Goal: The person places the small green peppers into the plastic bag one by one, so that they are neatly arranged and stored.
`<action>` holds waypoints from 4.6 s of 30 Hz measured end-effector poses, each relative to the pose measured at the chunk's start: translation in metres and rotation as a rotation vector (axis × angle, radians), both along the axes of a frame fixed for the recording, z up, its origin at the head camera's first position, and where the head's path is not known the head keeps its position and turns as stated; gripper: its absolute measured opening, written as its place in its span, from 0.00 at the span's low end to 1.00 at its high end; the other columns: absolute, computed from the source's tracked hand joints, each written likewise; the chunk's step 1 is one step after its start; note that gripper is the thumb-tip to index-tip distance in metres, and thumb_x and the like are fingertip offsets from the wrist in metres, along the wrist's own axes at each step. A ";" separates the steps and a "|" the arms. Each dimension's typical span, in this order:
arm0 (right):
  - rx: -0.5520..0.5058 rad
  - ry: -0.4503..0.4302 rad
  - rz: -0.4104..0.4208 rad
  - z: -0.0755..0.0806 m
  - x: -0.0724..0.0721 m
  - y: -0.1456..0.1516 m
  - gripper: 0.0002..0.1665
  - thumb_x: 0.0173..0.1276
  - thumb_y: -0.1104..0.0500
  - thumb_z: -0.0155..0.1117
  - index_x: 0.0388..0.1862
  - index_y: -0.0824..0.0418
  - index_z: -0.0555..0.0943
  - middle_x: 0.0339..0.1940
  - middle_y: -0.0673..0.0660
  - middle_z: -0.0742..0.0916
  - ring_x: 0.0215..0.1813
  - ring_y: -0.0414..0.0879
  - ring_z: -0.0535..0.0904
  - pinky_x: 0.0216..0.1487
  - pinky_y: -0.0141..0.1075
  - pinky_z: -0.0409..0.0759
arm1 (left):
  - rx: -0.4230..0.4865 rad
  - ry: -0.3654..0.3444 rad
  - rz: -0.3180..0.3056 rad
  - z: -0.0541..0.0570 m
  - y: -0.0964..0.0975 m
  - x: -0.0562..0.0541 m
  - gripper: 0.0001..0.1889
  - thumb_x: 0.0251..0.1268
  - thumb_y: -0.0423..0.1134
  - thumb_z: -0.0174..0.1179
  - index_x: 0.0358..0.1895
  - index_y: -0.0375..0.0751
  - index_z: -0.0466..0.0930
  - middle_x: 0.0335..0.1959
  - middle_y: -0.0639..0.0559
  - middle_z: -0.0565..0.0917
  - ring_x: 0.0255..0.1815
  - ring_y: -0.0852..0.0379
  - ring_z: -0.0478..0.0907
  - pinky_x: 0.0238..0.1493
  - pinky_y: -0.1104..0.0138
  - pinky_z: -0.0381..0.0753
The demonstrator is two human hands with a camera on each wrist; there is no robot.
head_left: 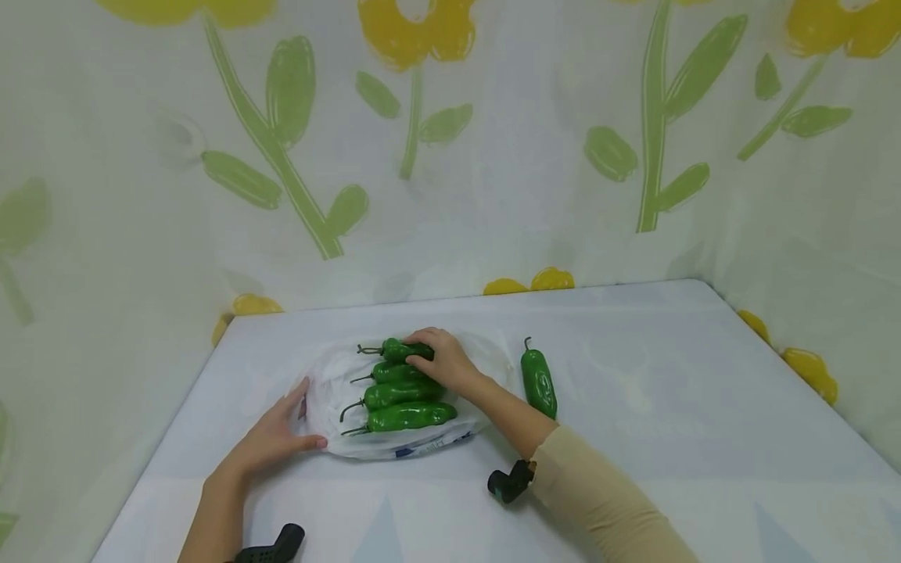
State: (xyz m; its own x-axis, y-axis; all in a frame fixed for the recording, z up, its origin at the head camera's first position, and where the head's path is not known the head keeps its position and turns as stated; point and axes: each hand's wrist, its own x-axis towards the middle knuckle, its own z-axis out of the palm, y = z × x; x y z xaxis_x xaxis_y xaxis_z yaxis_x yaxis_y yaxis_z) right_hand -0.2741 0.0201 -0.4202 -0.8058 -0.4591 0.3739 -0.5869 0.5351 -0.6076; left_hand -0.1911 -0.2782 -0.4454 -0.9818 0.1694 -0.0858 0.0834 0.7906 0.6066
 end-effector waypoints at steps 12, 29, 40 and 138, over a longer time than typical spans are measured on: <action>-0.032 -0.057 -0.007 0.001 -0.001 0.003 0.20 0.65 0.57 0.64 0.54 0.63 0.79 0.55 0.58 0.82 0.60 0.51 0.76 0.62 0.41 0.74 | 0.024 -0.037 0.011 0.000 0.000 -0.001 0.62 0.41 0.57 0.73 0.75 0.34 0.42 0.73 0.28 0.48 0.72 0.28 0.45 0.66 0.36 0.51; -0.094 -0.009 -0.099 0.020 0.011 0.031 0.27 0.61 0.56 0.68 0.58 0.64 0.77 0.57 0.59 0.81 0.58 0.53 0.77 0.59 0.44 0.75 | 0.020 -0.020 0.015 -0.001 0.001 0.000 0.62 0.40 0.57 0.73 0.74 0.32 0.43 0.73 0.27 0.49 0.72 0.27 0.45 0.65 0.36 0.52; -0.130 0.053 -0.115 0.029 0.027 0.058 0.29 0.58 0.58 0.70 0.58 0.67 0.75 0.57 0.62 0.81 0.57 0.56 0.77 0.58 0.49 0.76 | 0.037 -0.029 0.011 0.000 0.001 0.001 0.61 0.43 0.56 0.73 0.74 0.33 0.42 0.73 0.28 0.47 0.72 0.28 0.44 0.66 0.36 0.50; -0.157 -0.049 -0.337 0.050 0.053 0.102 0.35 0.57 0.64 0.70 0.64 0.67 0.70 0.61 0.65 0.76 0.58 0.59 0.74 0.54 0.51 0.78 | 0.065 -0.054 0.006 0.002 -0.002 -0.004 0.62 0.43 0.56 0.72 0.75 0.35 0.40 0.74 0.30 0.46 0.73 0.30 0.42 0.67 0.37 0.47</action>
State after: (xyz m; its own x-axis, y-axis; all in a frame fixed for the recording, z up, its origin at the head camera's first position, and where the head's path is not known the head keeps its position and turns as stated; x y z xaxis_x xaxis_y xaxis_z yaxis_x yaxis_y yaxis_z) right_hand -0.2207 0.1226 -0.3699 -0.9207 -0.1048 0.3760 -0.3618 0.5912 -0.7209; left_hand -0.1953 -0.2800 -0.4434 -0.9771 0.1701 -0.1277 0.0441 0.7495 0.6605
